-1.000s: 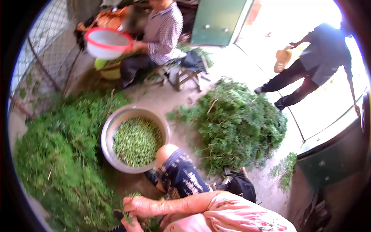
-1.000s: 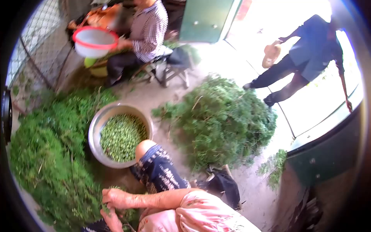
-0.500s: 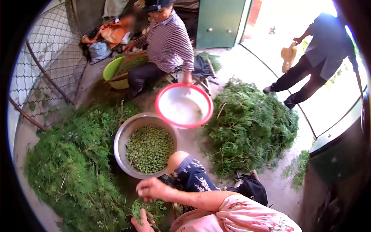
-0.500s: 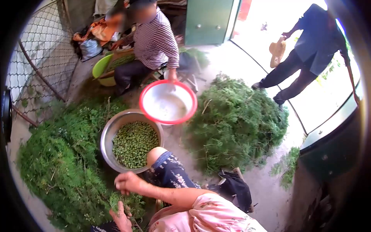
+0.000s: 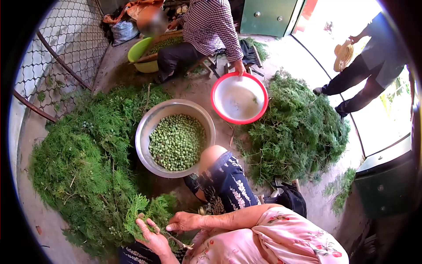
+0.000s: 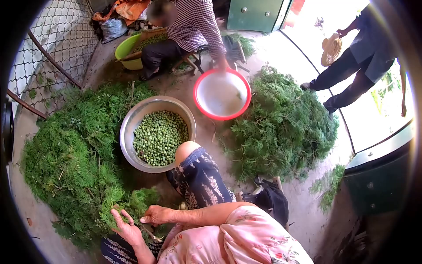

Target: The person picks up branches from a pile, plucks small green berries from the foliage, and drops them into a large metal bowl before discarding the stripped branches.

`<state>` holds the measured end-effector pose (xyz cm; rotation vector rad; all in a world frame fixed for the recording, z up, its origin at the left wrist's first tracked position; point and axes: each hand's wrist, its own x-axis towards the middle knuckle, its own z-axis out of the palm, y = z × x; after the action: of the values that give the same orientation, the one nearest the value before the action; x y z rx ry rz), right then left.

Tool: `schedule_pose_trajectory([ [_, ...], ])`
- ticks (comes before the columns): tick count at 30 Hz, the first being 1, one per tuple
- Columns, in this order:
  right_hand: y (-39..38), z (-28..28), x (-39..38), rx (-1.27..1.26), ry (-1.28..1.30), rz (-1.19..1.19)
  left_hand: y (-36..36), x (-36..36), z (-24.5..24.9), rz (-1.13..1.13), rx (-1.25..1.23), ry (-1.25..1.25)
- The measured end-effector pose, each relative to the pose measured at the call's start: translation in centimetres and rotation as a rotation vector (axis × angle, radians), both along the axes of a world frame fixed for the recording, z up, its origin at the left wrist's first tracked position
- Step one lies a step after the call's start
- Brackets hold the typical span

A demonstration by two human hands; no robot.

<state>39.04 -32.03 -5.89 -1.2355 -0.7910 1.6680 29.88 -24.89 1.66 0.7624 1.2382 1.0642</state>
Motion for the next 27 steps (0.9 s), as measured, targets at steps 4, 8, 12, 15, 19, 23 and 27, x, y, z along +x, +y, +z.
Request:
schedule_pose_trajectory([
  [4,0.5,-2.7,-2.4,0.014,0.397,-0.041,-1.3,0.3,0.7,-0.293,0.209,0.099],
  [8,0.7,-1.5,-2.0,-0.111,0.737,-0.217,-2.2,1.1,1.3,-0.385,0.382,0.157],
  [12,0.9,-0.4,-1.4,-0.222,0.590,-0.338,-2.9,-0.1,-1.1,-0.490,0.465,0.213],
  [15,0.6,0.9,-0.6,-0.101,0.294,-0.322,-2.7,-0.3,-1.1,-0.627,0.633,0.317],
  [19,1.2,-2.9,0.5,0.079,0.068,-0.299,-2.5,-0.1,0.1,-0.602,0.869,0.473],
  [23,2.1,3.0,2.6,-0.103,0.029,-0.441,-2.7,-2.4,-0.9,-0.568,0.836,0.455],
  [27,2.9,2.3,2.6,-0.310,0.211,-0.586,-2.7,-5.2,-3.7,-0.465,0.566,0.374],
])
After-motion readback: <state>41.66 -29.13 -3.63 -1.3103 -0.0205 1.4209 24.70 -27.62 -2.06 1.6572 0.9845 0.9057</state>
